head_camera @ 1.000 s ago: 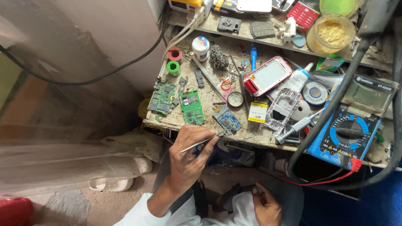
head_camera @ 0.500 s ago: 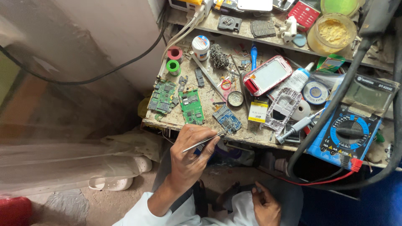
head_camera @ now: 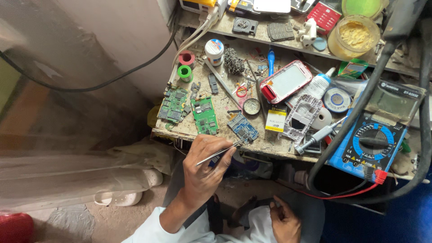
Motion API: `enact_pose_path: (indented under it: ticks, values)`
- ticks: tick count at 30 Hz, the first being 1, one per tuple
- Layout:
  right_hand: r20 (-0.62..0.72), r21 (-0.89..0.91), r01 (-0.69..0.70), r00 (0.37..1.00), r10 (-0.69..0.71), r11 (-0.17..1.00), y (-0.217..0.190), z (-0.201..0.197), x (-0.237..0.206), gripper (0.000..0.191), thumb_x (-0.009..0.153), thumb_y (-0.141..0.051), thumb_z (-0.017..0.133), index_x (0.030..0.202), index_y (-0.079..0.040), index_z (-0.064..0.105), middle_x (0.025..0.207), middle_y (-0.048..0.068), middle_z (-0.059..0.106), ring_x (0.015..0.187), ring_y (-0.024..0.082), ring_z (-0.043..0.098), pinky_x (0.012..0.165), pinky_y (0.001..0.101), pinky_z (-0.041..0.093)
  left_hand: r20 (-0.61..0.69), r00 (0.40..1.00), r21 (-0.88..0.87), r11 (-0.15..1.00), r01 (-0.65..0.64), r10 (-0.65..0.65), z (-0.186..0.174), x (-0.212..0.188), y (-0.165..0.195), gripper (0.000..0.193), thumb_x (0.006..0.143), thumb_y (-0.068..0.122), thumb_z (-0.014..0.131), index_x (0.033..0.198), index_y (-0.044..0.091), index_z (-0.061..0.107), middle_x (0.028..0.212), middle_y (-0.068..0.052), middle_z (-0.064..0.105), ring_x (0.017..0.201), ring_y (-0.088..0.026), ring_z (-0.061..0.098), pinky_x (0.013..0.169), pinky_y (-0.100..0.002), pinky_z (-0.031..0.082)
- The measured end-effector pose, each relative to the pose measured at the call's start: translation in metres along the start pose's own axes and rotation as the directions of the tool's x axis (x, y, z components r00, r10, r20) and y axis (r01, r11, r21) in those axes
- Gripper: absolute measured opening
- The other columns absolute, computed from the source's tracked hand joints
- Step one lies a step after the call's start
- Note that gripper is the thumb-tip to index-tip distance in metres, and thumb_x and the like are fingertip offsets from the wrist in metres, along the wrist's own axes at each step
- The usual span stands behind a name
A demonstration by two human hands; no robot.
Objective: The person sits on the floor and uses a metal tool to scrape and clean a green circuit board. They then use a hot air gun to heat specific components on the board while holding it with tweezers.
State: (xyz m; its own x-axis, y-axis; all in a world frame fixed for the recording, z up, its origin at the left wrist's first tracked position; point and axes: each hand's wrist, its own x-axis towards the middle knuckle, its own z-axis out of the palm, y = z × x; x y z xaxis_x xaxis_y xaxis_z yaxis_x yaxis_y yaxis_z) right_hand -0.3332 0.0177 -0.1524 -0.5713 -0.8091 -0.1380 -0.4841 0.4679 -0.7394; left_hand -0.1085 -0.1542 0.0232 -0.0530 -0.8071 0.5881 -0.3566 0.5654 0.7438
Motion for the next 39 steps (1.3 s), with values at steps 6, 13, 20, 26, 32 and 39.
enact_pose_path:
  ticks: [6,13,20,26,32,39]
  values:
    - [0.018,-0.016,0.008,1.000,-0.008,1.000,-0.002,-0.001,0.000,0.032,0.080,-0.014,0.079,0.111,-0.009,0.078,0.053,0.005,0.062,0.048,0.009,0.057,0.051,0.0288,0.048,-0.017,1.000,-0.031,1.000,0.004,-0.004,0.001,-0.001,0.000,0.025,0.088,0.000,0.081,0.108,0.005,0.067,0.101,-0.007,0.070,0.094,-0.024,0.068,0.083,-0.034,0.056]
    - [0.008,-0.009,0.010,1.000,-0.010,1.000,-0.004,0.000,-0.001,0.031,0.080,-0.014,0.079,0.111,-0.009,0.078,0.052,0.006,0.060,0.049,0.010,0.056,0.053,0.0287,0.049,-0.014,1.000,-0.022,1.000,-0.001,0.000,0.001,-0.001,0.001,0.025,0.087,-0.001,0.081,0.107,0.005,0.068,0.101,-0.007,0.070,0.094,-0.023,0.067,0.084,-0.034,0.056]
    - [0.057,-0.069,-0.040,0.997,0.044,0.997,-0.006,-0.002,0.001,0.030,0.082,-0.015,0.078,0.111,-0.009,0.079,0.048,0.005,0.059,0.046,0.010,0.057,0.051,0.0294,0.049,-0.011,1.000,-0.025,1.000,-0.010,0.009,0.001,0.000,0.001,0.025,0.087,-0.002,0.081,0.107,0.005,0.068,0.101,-0.006,0.070,0.093,-0.023,0.068,0.083,-0.034,0.056]
    - [0.058,-0.016,-0.075,0.995,0.075,0.997,-0.008,-0.002,0.004,0.032,0.081,-0.014,0.079,0.112,-0.007,0.078,0.051,0.005,0.062,0.048,0.010,0.058,0.051,0.0293,0.049,-0.014,1.000,-0.020,1.000,-0.019,0.018,0.004,-0.001,-0.001,0.025,0.087,-0.002,0.081,0.107,0.005,0.068,0.101,-0.006,0.070,0.093,-0.023,0.067,0.082,-0.034,0.056]
    - [0.010,0.026,-0.024,1.000,0.024,0.999,-0.014,-0.008,0.001,0.032,0.081,-0.015,0.079,0.112,-0.007,0.078,0.055,0.005,0.065,0.051,0.009,0.059,0.052,0.0270,0.049,-0.032,0.999,-0.059,0.998,-0.001,0.000,0.004,-0.002,0.002,0.025,0.087,-0.002,0.081,0.107,0.005,0.068,0.100,-0.007,0.070,0.093,-0.023,0.067,0.082,-0.034,0.055]
    - [0.012,0.093,-0.074,0.997,0.073,0.993,-0.019,-0.009,-0.002,0.032,0.082,-0.014,0.079,0.113,-0.006,0.079,0.056,0.006,0.065,0.052,0.009,0.058,0.054,0.0265,0.048,-0.048,0.999,-0.064,0.998,0.010,-0.013,0.002,-0.003,0.001,0.025,0.089,-0.001,0.080,0.109,0.006,0.067,0.102,-0.007,0.070,0.095,-0.023,0.067,0.085,-0.035,0.056]
